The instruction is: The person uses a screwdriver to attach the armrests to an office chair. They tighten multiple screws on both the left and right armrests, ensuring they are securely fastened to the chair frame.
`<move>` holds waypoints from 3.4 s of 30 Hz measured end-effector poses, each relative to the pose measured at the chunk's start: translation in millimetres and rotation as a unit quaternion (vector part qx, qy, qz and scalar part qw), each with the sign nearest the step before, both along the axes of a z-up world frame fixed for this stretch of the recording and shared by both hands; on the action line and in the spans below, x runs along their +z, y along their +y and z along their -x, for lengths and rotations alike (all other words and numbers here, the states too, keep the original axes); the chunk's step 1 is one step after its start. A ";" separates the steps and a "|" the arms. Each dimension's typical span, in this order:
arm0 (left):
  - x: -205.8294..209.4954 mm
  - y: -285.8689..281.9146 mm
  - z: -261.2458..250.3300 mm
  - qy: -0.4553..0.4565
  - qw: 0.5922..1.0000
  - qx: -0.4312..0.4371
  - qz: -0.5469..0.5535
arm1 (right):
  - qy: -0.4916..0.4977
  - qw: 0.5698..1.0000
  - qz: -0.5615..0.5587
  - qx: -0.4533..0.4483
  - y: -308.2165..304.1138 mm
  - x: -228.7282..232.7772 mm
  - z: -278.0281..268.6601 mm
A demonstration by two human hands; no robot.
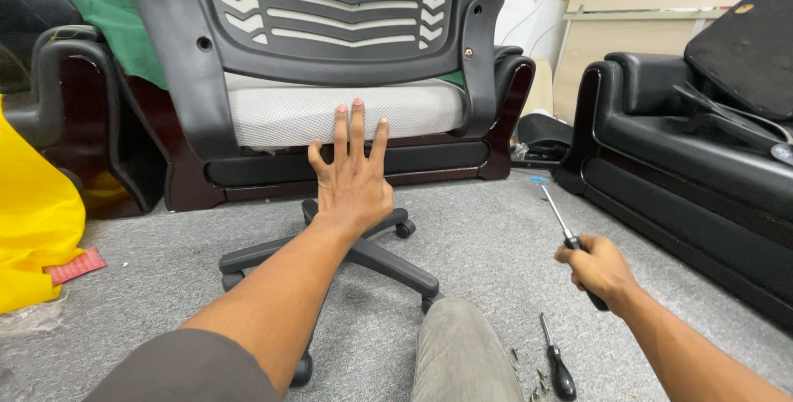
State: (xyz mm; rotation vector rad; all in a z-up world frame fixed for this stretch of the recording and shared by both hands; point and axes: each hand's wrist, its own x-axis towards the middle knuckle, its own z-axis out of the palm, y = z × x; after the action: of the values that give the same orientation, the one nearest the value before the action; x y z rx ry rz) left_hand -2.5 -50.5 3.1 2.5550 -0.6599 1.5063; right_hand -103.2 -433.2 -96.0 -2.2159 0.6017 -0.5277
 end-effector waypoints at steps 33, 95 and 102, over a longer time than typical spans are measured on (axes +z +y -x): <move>-147.0 -107.2 45.2 0.503 0.837 -0.195 0.089 | 0.271 0.958 -0.088 -0.034 25.7 -231.4 65.1; 20.7 30.3 13.8 0.128 0.890 -0.280 0.336 | -0.228 0.946 -0.210 0.097 119.9 -15.4 -49.5; 60.1 54.4 20.9 0.021 0.908 -0.285 0.307 | -0.309 0.909 -0.202 0.193 169.5 64.5 -55.7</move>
State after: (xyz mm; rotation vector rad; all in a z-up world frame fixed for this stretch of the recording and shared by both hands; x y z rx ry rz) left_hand -23.4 3.9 63.2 1.7185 -0.7010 1.1962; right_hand -47.5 -263.6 -31.5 -1.5850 -0.0682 -0.7645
